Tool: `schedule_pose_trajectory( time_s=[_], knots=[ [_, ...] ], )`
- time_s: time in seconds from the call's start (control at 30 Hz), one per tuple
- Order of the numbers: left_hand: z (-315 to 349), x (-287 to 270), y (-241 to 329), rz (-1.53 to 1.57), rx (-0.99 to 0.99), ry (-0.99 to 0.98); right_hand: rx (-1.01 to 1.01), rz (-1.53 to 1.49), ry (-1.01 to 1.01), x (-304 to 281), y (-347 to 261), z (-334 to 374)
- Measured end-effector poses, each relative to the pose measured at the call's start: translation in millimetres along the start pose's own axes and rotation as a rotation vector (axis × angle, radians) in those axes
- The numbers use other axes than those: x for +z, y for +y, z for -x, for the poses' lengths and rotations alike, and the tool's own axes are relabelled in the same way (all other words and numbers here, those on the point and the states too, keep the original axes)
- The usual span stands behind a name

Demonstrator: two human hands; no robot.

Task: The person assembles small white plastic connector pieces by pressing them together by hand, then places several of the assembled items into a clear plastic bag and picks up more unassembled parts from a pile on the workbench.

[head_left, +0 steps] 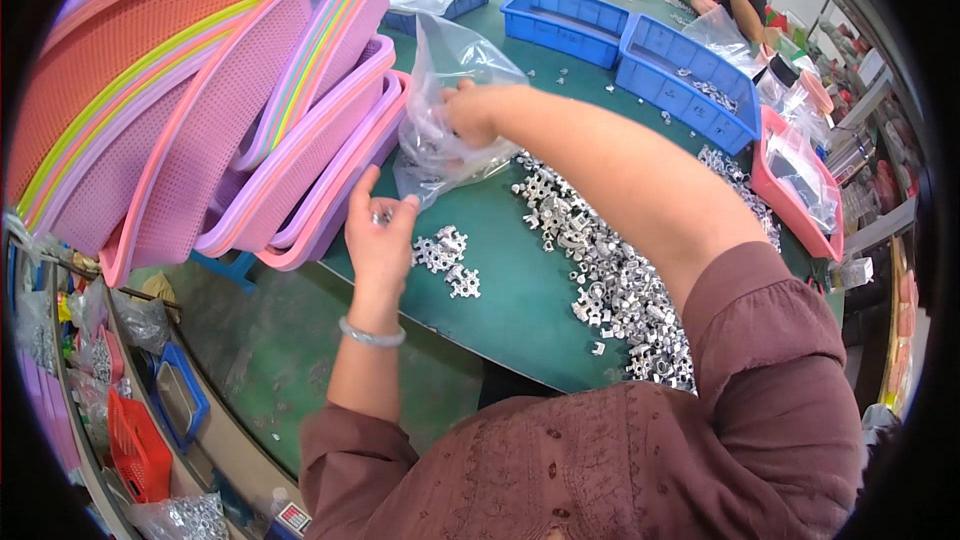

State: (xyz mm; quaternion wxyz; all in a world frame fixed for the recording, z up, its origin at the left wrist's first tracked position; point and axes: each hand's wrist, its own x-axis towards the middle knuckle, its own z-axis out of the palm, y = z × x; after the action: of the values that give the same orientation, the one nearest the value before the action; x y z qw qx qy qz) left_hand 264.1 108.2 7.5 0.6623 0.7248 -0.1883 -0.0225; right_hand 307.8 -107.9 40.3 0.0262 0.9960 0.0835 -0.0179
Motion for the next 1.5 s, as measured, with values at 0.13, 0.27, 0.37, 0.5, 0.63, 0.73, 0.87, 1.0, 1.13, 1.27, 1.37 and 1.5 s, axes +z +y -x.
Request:
schedule_pose_trajectory(
  time_s=[0.13, 0.27, 0.37, 0.5, 0.63, 0.73, 0.87, 1.0, 1.13, 1.27, 1.37, 1.5],
  knots=[
    [-29.3, 2.8, 2.6, -0.669, 0.052, -0.211, 0.112, -0.219, -0.159, -4.7, -7.8, 9.2],
    [-40.0, 7.7, 11.0, -0.982, 0.043, -0.34, 0.057, -0.214, -0.23, -6.3, -12.9, 6.3],
    [-47.8, 6.9, -2.3, -0.924, 0.097, -0.355, 0.13, -0.195, -0.309, -25.4, -38.0, 25.5],
    [-52.9, 16.3, -13.7, -0.857, 0.15, -0.377, 0.258, -0.255, -0.214, -7.4, -26.2, 36.8],
    [-50.3, 15.8, -18.6, -0.952, 0.216, -0.34, 0.276, -0.224, -0.091, -3.9, -38.6, 47.4],
    [-45.9, 18.1, -16.8, -0.998, 0.242, -0.253, 0.258, -0.231, -0.023, -2.2, -37.3, 57.4],
    [-43.9, 14.6, -17.9, -0.998, 0.293, -0.231, 0.154, -0.317, 0.066, 5.5, -29.9, 60.0],
    [-42.1, 13.3, -9.4, -0.987, 0.185, -0.234, 0.209, -0.309, 0.009, 8.2, -28.1, 48.8],
    [-47.9, 14.2, -7.1, -1.108, 0.068, -0.279, 0.207, -0.184, 0.031, 13.0, -17.8, 48.4],
    [-65.1, 10.0, -31.3, -0.852, 0.066, -0.335, 0.035, -0.25, 0.453, 16.5, -0.3, 58.0],
    [-67.8, 1.5, -49.9, -0.713, 0.001, -0.299, -0.095, 0.127, 1.083, -1.9, 2.8, 62.6],
    [-66.4, 7.7, -38.6, -0.235, -0.318, -0.252, 0.358, 0.159, 1.119, -16.3, 5.3, 75.8]
  ],
)
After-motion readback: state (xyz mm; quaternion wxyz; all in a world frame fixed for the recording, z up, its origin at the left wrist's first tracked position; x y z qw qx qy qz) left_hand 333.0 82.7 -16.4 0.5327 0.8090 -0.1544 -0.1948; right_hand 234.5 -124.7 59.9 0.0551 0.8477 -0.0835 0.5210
